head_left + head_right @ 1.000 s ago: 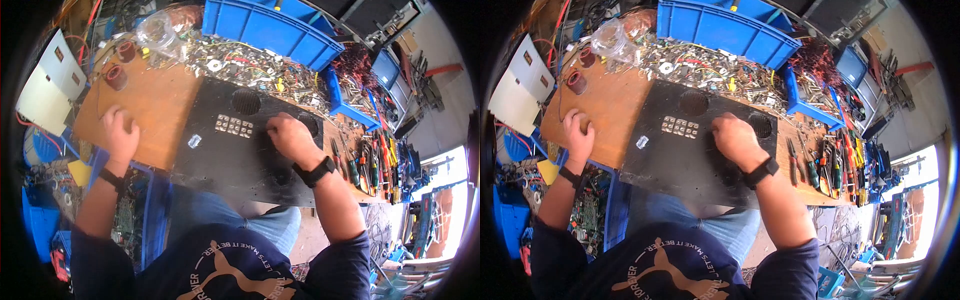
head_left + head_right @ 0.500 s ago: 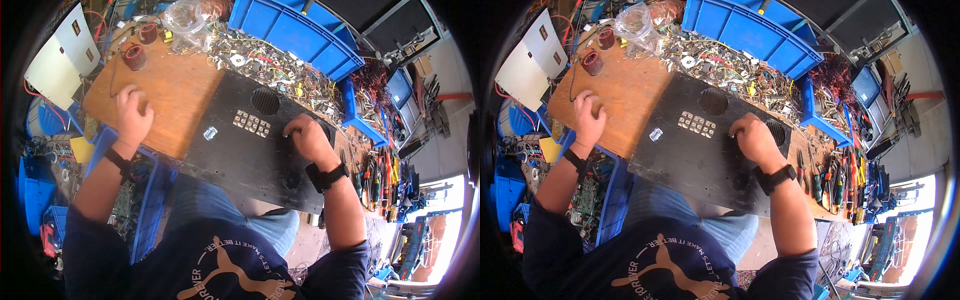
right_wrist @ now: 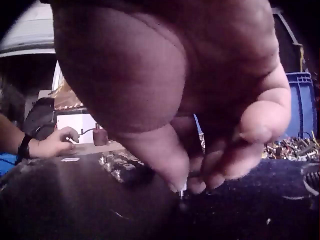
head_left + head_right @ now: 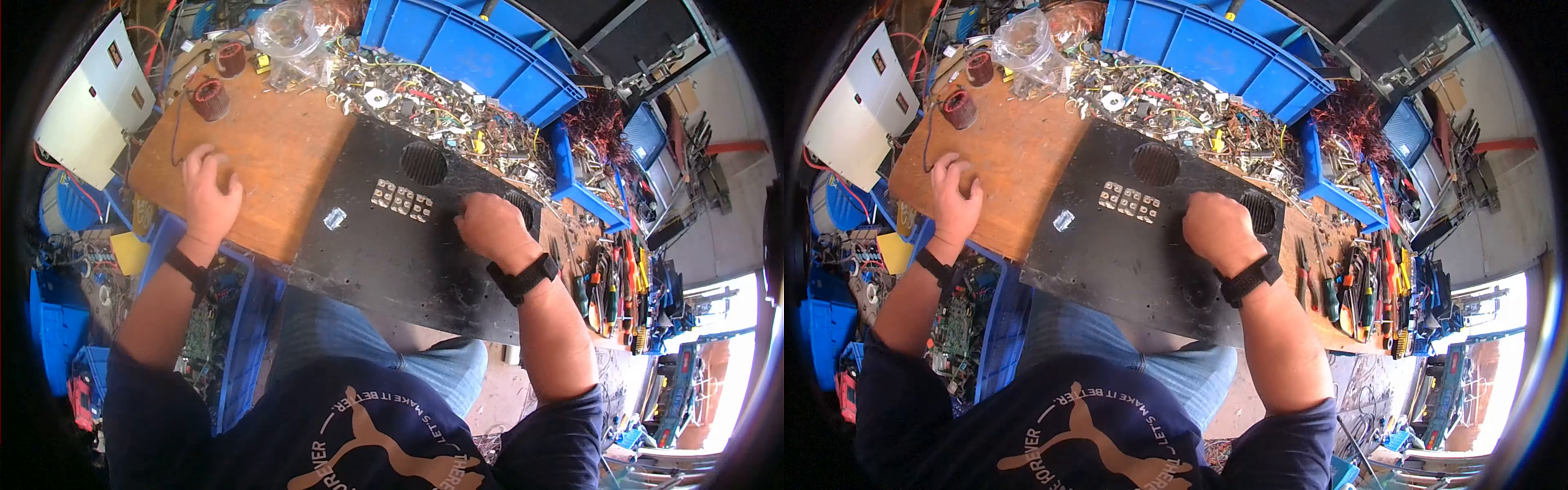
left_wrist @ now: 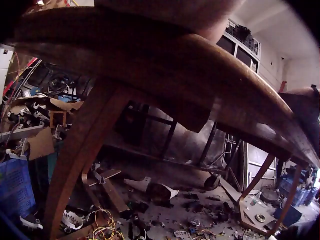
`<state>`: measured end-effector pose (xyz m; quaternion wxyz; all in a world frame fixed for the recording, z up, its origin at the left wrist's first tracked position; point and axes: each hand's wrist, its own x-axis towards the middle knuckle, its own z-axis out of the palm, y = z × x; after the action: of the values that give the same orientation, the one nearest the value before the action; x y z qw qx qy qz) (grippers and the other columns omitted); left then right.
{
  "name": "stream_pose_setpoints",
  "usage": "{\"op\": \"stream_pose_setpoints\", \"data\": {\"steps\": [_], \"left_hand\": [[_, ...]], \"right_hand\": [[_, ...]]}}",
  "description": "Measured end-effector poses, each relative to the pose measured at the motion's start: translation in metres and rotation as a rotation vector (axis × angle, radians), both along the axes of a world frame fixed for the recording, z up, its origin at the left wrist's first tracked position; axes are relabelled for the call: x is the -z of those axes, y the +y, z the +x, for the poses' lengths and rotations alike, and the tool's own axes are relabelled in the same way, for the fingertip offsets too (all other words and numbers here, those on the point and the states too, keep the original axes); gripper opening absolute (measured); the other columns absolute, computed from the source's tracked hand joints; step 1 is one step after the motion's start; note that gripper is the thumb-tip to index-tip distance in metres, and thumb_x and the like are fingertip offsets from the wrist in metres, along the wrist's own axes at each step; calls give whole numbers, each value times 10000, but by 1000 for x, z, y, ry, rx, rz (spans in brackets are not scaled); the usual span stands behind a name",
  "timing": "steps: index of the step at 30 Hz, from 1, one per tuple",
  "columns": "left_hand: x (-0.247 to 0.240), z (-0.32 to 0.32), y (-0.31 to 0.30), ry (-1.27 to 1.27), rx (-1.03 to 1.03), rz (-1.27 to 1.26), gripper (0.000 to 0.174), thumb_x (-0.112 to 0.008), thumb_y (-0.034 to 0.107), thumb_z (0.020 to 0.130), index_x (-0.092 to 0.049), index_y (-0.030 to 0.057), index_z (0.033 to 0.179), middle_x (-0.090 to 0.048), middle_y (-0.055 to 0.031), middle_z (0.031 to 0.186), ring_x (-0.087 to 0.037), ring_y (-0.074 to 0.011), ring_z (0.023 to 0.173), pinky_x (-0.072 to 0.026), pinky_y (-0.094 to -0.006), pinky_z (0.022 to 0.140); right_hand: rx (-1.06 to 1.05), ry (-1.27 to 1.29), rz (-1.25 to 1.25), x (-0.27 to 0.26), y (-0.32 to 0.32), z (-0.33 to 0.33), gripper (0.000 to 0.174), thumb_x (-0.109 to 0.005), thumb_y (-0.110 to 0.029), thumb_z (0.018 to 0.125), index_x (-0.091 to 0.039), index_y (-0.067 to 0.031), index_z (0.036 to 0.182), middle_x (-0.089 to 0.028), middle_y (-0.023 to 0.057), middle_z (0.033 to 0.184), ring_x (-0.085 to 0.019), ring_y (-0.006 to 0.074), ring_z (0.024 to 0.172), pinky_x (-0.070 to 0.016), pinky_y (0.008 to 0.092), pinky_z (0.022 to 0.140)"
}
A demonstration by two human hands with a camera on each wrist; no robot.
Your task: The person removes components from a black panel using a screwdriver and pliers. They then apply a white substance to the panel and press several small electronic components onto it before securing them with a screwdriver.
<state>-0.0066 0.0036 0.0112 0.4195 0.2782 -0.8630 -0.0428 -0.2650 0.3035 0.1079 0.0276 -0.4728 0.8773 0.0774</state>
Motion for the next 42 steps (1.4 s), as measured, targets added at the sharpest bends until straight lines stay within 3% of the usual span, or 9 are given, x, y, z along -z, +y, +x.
{"op": "stream_pose_setpoints", "data": {"steps": [4,7,12,13,15,16,27,33,42], "left_hand": [[1,0,-1,13,3,-7,314,-664,17,699,-560,22,996,-506,-187,1159,-465,-378,1118,-378,-438,978],[5,-1,-2,8,-4,-3,299,-668,30,692,-568,30,974,-506,-183,1183,-466,-384,1110,-391,-456,962],[3,10,-7,-38,-19,-53,338,-670,59,706,-584,34,1033,-525,-182,1197,-473,-379,1125,-389,-452,969],[3,6,-5,-22,11,-71,345,-669,64,709,-588,35,1043,-530,-183,1201,-474,-380,1127,-389,-452,969],[13,11,-20,-145,-36,-80,353,-665,72,722,-592,14,1063,-538,-195,1224,-502,-390,1107,-392,-464,974],[30,14,-34,-84,3,-101,348,-652,63,730,-590,-4,1066,-537,-204,1227,-505,-387,1117,-389,-461,988],[25,6,-34,-102,-23,-4,293,-573,9,784,-533,-63,1066,-476,-217,1258,-441,-390,1188,-344,-462,1021],[31,5,-40,-70,-11,-1,304,-562,-7,766,-527,-72,1061,-470,-231,1248,-437,-400,1182,-350,-460,1014],[26,7,-32,-42,2,-19,293,-579,-4,741,-548,-40,1030,-499,-224,1220,-464,-405,1146,-369,-459,981]], "right_hand": [[-88,35,-52,0,0,-2,146,-578,-127,793,-657,-80,907,-631,152,926,-645,339,871,-532,419,758],[-70,-41,-215,2,5,-1,255,-650,-103,757,-613,-70,1008,-594,161,1008,-612,352,952,-511,433,797],[225,-90,-26,-12,5,10,304,-599,-330,857,-666,-36,895,-655,183,885,-646,374,864,-523,456,775],[154,-36,-66,-6,7,11,338,-584,-358,875,-698,-54,785,-682,173,780,-680,335,773,-554,420,690],[-65,87,-63,7,11,10,185,-598,-211,812,-711,-74,760,-689,153,775,-696,280,750,-559,380,653],[-25,65,-97,1,10,15,136,-598,-161,771,-714,-93,754,-691,136,766,-699,264,741,-555,376,640],[-80,-61,-246,12,3,17,147,-598,-146,779,-713,-68,825,-691,141,869,-684,288,828,-541,370,710],[137,-153,-434,8,5,14,179,-577,-136,798,-726,-59,859,-706,141,925,-691,282,862,-543,374,740],[99,-172,-221,1,4,18,173,-589,-124,797,-726,-61,882,-706,144,926,-691,290,880,-543,362,757]]}}
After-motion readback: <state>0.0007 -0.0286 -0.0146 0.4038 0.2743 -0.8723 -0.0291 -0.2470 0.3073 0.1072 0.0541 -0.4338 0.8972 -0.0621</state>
